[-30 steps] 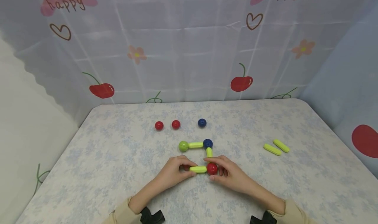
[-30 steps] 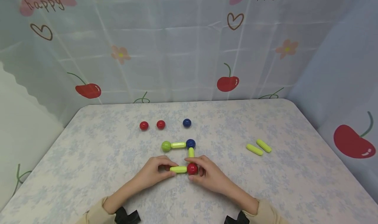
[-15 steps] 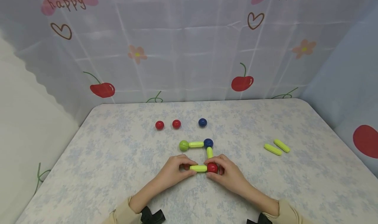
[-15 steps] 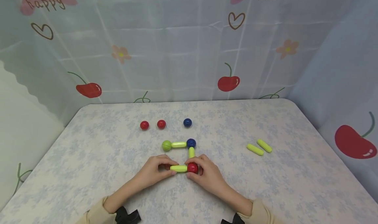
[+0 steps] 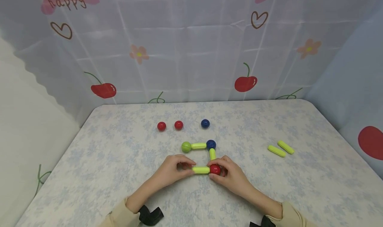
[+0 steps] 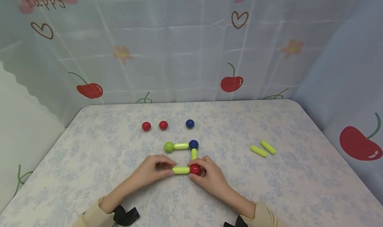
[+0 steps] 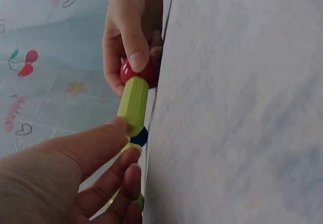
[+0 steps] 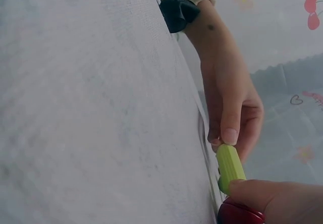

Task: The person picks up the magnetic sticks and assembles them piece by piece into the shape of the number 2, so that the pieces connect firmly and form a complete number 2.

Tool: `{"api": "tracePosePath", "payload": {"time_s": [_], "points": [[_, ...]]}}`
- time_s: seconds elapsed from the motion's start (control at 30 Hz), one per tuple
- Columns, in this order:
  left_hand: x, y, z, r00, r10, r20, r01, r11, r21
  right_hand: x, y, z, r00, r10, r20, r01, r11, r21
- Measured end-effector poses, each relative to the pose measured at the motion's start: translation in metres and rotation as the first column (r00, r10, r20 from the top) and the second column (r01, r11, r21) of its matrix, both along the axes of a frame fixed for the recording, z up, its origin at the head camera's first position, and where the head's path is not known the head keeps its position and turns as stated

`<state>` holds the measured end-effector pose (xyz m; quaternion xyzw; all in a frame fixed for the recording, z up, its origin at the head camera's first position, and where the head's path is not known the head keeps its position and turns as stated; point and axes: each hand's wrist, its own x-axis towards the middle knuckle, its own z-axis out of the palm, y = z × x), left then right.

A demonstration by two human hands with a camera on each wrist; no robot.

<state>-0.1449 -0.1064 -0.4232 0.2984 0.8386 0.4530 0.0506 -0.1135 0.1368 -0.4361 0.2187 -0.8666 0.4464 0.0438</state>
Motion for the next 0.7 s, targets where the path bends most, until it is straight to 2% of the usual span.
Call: {"api": "tracePosePath", "payload": {"time_s": [0.1, 0.2, 0.3, 0.4, 0.5, 0.6, 0.7], "points": [[-0.006, -0.008, 0.005, 1.000, 0.015, -0.019, -0.015, 1.000, -0.018, 0.000, 0.000, 0.000, 1.000, -0.007, 0.011, 0.007, 1.000, 0.003], [-0.018, -0.016, 0.012, 0.997, 0.059, -0.047, -0.061, 0.998, -0.024, 0.000, 0.000, 0.001, 1.000, -0.012, 0.017, 0.012, 1.000, 0.004], [-0.034, -0.022, 0.021, 0.984, 0.151, -0.091, -0.152, 0.988, -0.011, 0.000, 0.001, 0.000, 1.000, -0.009, 0.018, 0.009, 1.000, 0.004], [-0.051, -0.025, 0.027, 0.962, 0.250, -0.111, -0.249, 0.968, 0.028, -0.001, 0.001, 0.000, 1.000, -0.003, 0.018, 0.003, 1.000, 0.009], [-0.069, -0.025, 0.031, 0.950, 0.305, -0.074, -0.299, 0.951, 0.083, -0.001, 0.002, -0.001, 1.000, -0.003, 0.022, 0.002, 1.000, 0.016], [-0.084, -0.022, 0.030, 0.948, 0.317, -0.011, -0.314, 0.943, 0.109, -0.001, 0.002, -0.001, 1.000, -0.002, 0.025, 0.001, 1.000, 0.020], [-0.096, -0.016, 0.027, 0.949, 0.315, 0.002, -0.315, 0.947, 0.057, -0.001, 0.002, -0.001, 1.000, 0.005, 0.027, -0.005, 1.000, 0.017]]}}
